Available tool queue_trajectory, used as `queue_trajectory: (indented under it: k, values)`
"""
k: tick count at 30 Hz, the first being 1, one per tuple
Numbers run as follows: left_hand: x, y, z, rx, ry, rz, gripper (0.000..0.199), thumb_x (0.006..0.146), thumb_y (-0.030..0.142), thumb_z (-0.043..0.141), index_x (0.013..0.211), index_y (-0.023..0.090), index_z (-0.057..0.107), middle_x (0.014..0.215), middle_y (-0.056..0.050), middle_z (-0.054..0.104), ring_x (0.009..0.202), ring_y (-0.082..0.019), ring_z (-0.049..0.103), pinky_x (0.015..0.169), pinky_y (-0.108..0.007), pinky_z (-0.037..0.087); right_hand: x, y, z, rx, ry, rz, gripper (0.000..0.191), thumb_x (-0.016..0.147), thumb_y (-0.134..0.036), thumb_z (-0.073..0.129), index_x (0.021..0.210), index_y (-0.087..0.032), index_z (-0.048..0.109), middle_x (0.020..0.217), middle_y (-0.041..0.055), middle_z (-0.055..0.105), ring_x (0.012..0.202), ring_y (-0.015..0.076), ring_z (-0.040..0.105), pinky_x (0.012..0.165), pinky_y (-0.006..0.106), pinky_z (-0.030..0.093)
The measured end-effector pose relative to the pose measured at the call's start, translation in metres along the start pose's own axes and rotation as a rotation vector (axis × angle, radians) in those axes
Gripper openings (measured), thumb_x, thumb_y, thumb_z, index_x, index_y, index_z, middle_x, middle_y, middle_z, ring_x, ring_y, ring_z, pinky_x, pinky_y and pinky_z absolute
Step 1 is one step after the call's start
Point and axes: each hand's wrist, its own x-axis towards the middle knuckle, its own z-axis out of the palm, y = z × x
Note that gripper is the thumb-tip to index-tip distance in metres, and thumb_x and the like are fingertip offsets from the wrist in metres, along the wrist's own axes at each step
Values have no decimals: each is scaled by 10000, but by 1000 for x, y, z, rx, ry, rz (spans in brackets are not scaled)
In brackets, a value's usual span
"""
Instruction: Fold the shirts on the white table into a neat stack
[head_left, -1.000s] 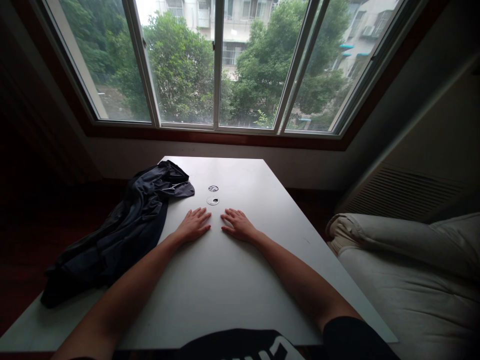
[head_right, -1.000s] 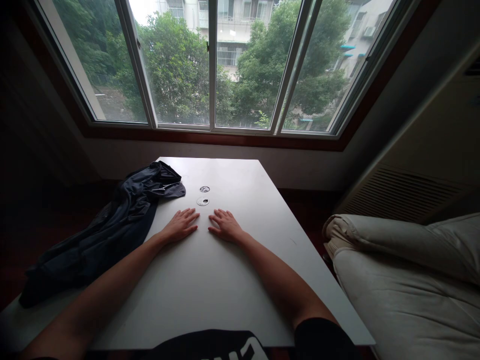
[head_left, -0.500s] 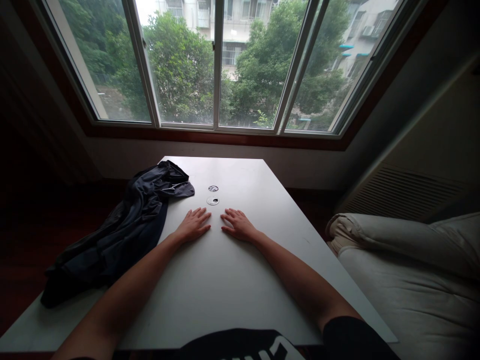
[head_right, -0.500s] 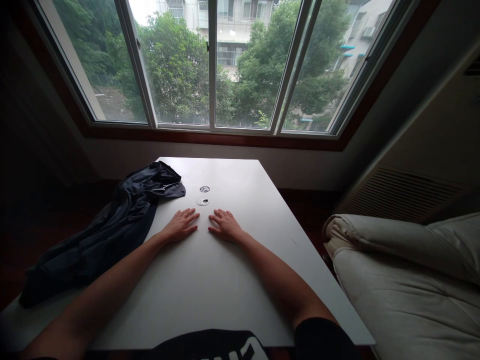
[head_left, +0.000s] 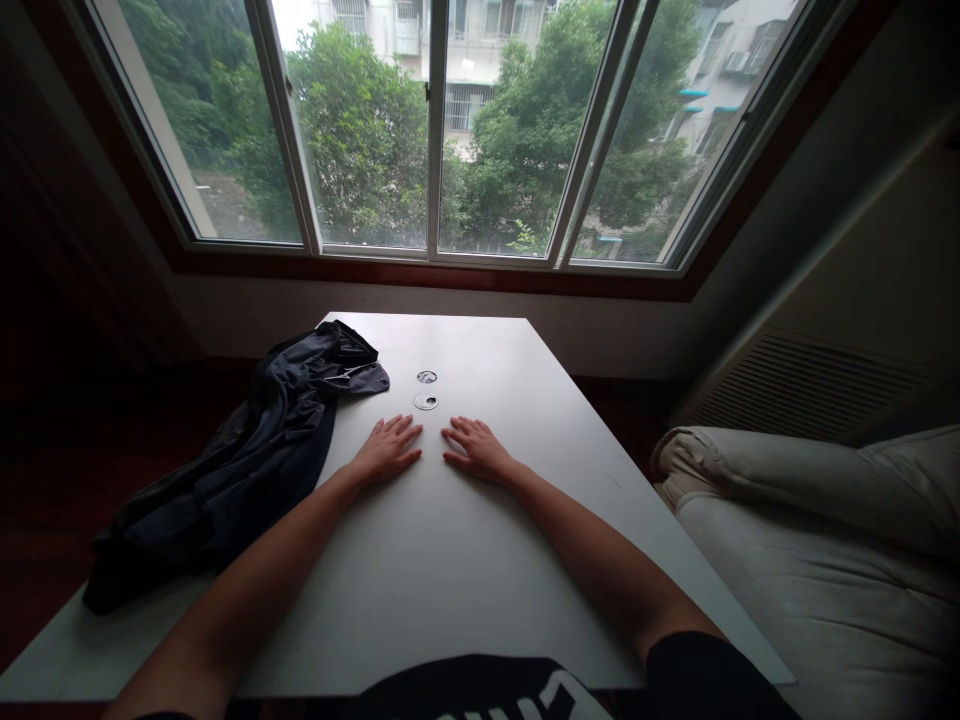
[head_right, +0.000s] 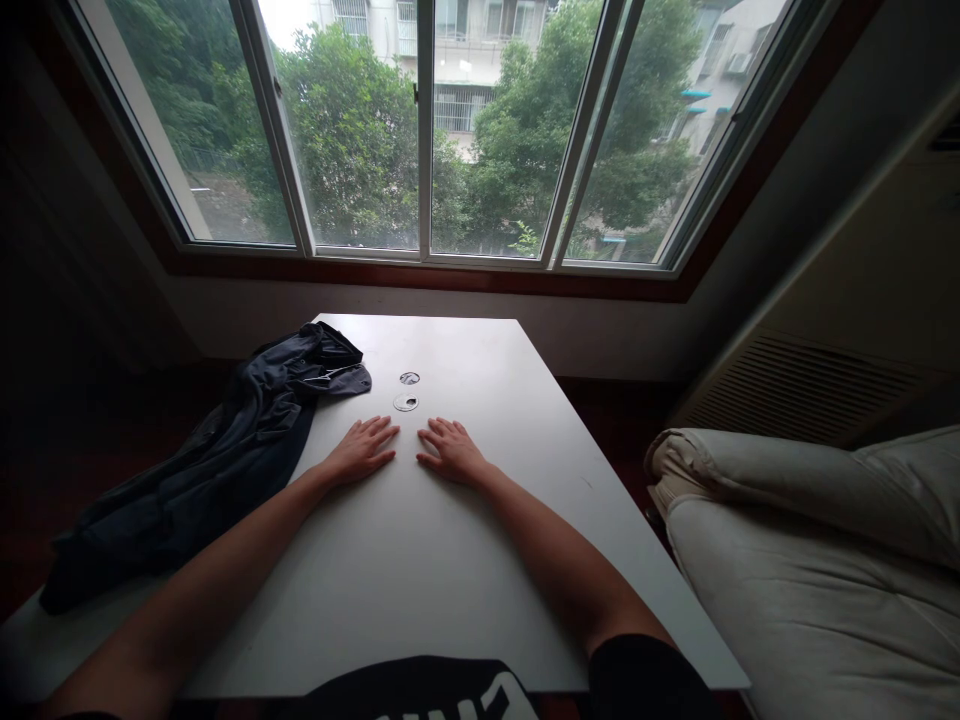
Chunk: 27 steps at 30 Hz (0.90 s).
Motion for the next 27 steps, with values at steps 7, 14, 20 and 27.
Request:
queue_trajectory:
  k: [7, 14, 20, 27]
  values:
    - [-1, 0, -1, 9, -1, 5, 629, 1029, 597, 421, 1592, 317, 433, 1699, -88, 307, 1572, -326, 245, 1271, -566, 159, 0, 0, 0, 6, -4, 3, 610, 1010, -605, 523, 1536, -297, 514, 1653, 108, 378, 1543, 309, 309, 1258, 539, 215]
    - [0, -1, 0, 3, 2, 5, 633, 1029, 608, 413, 1590, 316, 435, 1699, -88, 307, 1572, -326, 244, 1272, -564, 156, 0, 0, 0, 4, -4, 3, 614, 1011, -603, 521, 1539, -291, 512, 1657, 112, 370, 1544, 311, 307, 1260, 537, 214]
    - [1, -2, 2, 6, 0, 9, 634, 1031, 599, 416, 1594, 308, 429, 1701, -93, 300, 1573, -330, 240, 1269, -568, 161, 0, 1, 1, -1, 5, -10, 610, 1015, -603, 514, 1535, -285, 518, 1649, 115, 384, 1539, 315, 316, 1257, 540, 219]
    - [0, -2, 1, 4, 2, 11, 626, 1032, 585, 424, 1595, 310, 430, 1701, -89, 300, 1572, -332, 240, 1270, -566, 159, 1, 2, 3, 3, 10, -12, 611, 1015, -605, 513, 1537, -287, 516, 1648, 117, 384, 1537, 319, 318, 1256, 542, 218]
